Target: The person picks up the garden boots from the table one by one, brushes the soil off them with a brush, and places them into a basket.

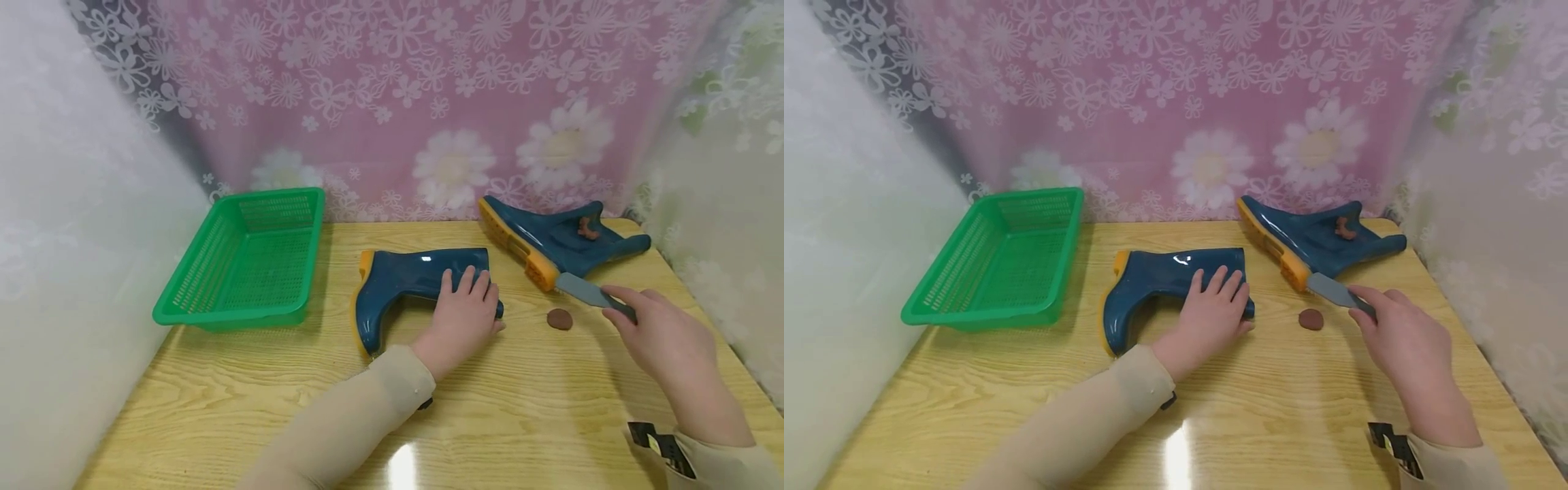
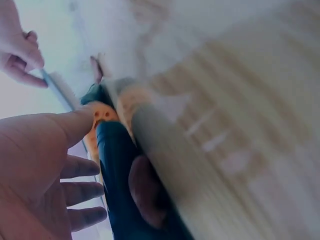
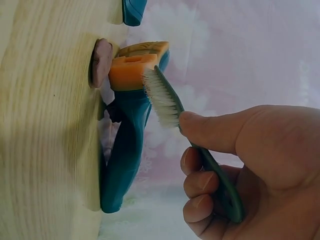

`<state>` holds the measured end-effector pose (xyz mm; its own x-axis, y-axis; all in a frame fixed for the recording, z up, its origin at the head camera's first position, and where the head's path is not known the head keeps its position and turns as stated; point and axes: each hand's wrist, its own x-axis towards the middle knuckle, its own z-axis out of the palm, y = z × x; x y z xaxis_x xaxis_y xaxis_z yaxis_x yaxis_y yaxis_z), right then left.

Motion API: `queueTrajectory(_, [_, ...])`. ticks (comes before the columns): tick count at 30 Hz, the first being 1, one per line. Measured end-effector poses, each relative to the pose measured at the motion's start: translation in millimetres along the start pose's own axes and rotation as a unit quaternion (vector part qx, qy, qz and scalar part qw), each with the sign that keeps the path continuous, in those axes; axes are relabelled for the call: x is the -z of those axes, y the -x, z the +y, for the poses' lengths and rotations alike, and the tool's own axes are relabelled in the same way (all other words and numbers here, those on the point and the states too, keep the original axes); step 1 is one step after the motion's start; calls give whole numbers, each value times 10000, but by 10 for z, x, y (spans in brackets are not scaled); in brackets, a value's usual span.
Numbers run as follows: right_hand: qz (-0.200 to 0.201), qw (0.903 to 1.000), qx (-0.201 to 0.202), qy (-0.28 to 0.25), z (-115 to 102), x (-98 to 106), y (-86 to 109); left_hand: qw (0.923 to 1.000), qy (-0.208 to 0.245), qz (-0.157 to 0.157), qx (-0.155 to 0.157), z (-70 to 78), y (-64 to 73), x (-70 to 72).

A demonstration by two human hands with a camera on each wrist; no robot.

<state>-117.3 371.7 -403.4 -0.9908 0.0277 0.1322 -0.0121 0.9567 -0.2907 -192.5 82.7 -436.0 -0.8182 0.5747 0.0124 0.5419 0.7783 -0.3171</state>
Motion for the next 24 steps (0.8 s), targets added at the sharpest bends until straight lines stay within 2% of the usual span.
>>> queueTrajectory(9, [39,9999,-37,-101,42,14,33,9971,-660,-345,-183,195,-149,76])
queueTrajectory(17, [-20,9998,-98,-143,54,37,44,9950,-841,-457,-271,218,-193,90])
queueTrajectory(24, [10,9998,-80,-159,66,35,48,9958,-741,-429,-321,209,-228,60])
